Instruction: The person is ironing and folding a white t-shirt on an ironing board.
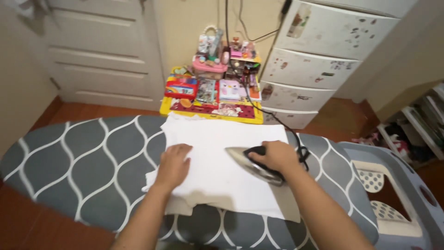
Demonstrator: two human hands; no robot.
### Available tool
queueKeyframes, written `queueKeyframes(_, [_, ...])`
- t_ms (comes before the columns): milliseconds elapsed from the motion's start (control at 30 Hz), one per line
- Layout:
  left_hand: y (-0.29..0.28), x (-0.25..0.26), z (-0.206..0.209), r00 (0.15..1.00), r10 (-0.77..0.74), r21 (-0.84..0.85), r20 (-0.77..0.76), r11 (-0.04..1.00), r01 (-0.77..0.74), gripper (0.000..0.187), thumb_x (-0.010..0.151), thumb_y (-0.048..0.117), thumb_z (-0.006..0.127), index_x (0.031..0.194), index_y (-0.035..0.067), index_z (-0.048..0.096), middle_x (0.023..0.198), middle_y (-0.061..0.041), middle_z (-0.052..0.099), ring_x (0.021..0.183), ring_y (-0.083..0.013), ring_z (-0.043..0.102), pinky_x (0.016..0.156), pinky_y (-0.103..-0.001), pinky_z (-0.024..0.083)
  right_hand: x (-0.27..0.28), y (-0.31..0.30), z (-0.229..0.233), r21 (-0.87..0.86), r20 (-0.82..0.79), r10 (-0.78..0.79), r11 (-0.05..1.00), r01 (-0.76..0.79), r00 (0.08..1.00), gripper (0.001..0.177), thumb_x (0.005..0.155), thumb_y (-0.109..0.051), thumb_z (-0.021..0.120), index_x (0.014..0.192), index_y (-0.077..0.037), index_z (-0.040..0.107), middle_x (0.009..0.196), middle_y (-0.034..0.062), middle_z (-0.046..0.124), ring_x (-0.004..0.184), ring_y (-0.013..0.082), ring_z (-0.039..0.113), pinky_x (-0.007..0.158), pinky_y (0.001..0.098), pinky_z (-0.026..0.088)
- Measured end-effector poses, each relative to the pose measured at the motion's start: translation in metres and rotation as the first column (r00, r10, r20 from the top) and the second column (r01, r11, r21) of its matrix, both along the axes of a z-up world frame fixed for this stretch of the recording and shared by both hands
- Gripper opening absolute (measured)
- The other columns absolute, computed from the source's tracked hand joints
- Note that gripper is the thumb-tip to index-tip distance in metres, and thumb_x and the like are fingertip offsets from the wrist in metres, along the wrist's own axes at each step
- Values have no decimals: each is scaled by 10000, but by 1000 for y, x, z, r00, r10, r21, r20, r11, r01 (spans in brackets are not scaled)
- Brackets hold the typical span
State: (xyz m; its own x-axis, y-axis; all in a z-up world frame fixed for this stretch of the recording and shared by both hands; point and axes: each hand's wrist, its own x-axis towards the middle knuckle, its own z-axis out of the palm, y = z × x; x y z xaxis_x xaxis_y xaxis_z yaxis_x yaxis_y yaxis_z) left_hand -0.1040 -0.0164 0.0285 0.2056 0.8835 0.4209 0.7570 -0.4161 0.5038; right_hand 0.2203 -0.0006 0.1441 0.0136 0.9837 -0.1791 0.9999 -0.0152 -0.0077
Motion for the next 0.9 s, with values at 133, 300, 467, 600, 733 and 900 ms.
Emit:
queueKeyframes(133, [-30,-48,9,973,229,12,41,973,-229,371,819,111,718,1189,108,697,1199,-131,653,1155,-364,570,982,-484,460,-71,-25,-1,8,-30,296,955,-296,955,617,779,-740,641,972,-166,763,890,140,757,877,357,731,777,491,571])
queueKeyframes(300, [-74,-87,-2,888,431,-126,160,901,-414,382,873,231,715,1217,78,649,1169,-159,632,1037,-339,640,896,-452,513,-125,-45,-1,50,-104,461,887,-458,881,599,770,-730,654,951,-167,756,825,131,750,810,360,726,712,504,564])
queueKeyframes(467, [-109,-95,22,864,503,-567,-14,708,-421,495,875,386,721,1280,120,618,896,-121,754,875,-310,721,808,-428,551,-149,-50,-9,60,-91,485,875,-481,870,594,788,-723,652,965,-165,752,823,129,750,803,353,725,701,502,562])
queueKeyframes(600, [-117,-96,20,915,402,-624,18,720,-304,576,770,346,824,1254,121,607,835,-73,757,857,-286,737,785,-405,559,-158,-53,-13,82,-55,411,910,-406,910,593,807,-709,649,990,-155,753,850,129,753,831,342,730,713,492,566])
queueKeyframes(733, [-126,-101,-3,939,328,-661,99,727,-185,636,746,255,848,1285,101,547,813,-68,751,817,-260,748,771,-371,568,-159,-56,-10,93,-41,375,924,-370,926,595,799,-705,653,1010,-160,759,869,128,755,853,336,731,735,480,570])
queueKeyframes(900, [-145,-98,3,929,349,-656,122,731,-188,703,761,245,841,1320,61,456,799,-89,749,797,-258,747,763,-372,569,-155,-58,-6,89,-57,388,920,-382,920,600,784,-714,658,1021,-173,763,880,126,757,859,338,731,752,477,570])
